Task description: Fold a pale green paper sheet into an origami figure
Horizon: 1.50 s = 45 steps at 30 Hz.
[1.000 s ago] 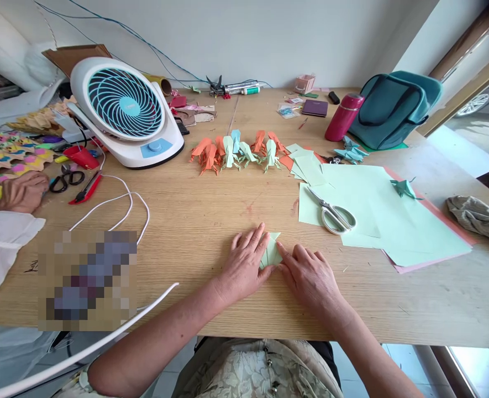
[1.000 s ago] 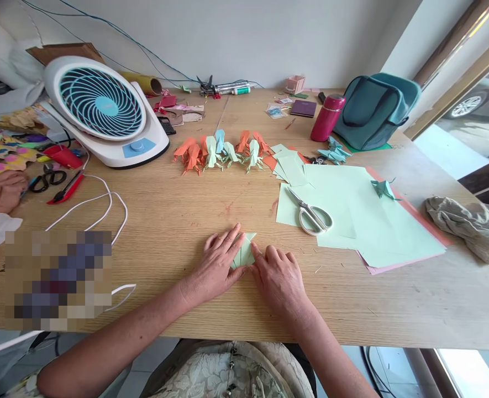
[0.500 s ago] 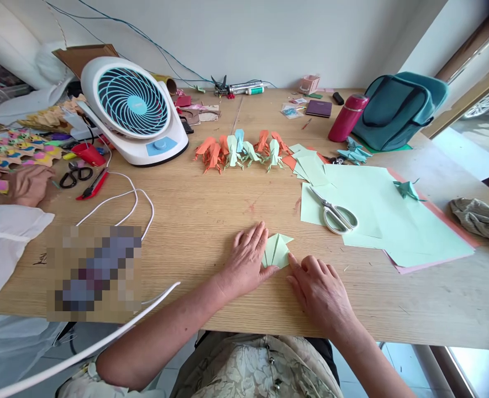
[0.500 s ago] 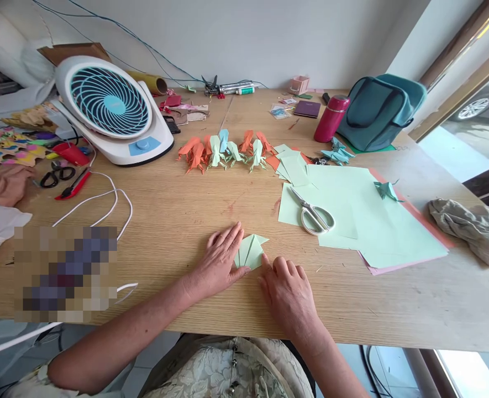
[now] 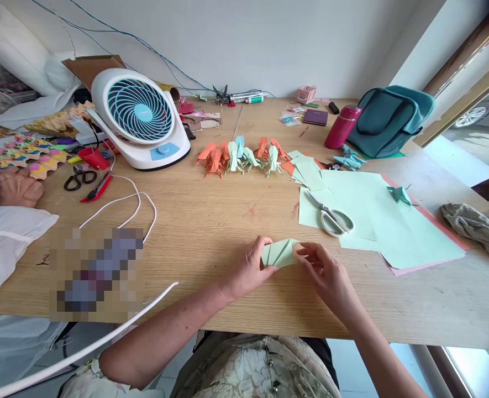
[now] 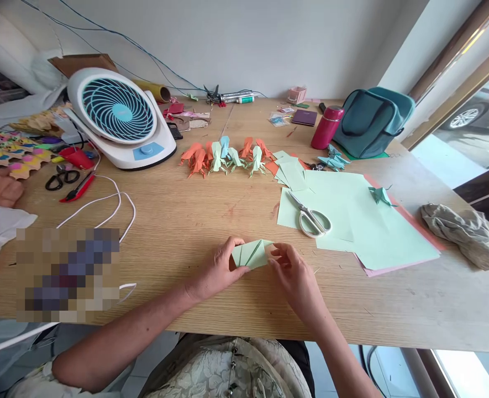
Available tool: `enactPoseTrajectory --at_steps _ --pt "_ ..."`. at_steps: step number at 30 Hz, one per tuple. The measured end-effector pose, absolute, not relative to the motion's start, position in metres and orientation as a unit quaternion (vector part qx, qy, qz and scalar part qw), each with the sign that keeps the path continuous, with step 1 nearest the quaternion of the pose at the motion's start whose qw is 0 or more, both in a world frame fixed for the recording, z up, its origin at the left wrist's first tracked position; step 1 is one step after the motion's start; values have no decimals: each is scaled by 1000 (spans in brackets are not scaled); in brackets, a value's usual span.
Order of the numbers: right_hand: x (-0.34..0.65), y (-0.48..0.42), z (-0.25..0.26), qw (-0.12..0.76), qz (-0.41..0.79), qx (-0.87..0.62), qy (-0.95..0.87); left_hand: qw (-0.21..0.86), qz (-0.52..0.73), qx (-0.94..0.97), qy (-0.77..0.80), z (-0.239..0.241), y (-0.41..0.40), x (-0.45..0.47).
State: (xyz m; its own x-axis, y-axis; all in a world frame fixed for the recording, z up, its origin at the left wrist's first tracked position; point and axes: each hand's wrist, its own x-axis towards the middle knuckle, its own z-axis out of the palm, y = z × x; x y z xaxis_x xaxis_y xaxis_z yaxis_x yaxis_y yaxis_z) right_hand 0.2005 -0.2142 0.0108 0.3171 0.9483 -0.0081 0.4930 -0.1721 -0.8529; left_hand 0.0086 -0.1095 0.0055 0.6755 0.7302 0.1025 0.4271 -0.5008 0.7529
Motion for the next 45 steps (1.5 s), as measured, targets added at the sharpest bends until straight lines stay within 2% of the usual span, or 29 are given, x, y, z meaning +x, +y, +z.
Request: enactPoseTrajectory --at_steps 5,9,16,21,29,37,45 --pt "203 -184 11 527 435 -616 -392 488 238 757 365 15 -111 12" --pt "204 -168 23 517 549 -540 -375 563 254 696 366 18 -105 15" --pt "206 -136 39 532 577 -484 -388 710 251 575 322 25 -84 24" --pt "205 -119 38 518 584 -492 -385 687 251 592 339 24 -76 35" --pt "197 -116 17 556 584 -499 -318 614 212 665 370 11 -74 37" --pt "197 -115 22 615 565 -497 -236 706 180 608 316 11 -70 32" --pt "191 -116 22 605 554 -510 -257 677 147 644 326 5 -72 31"
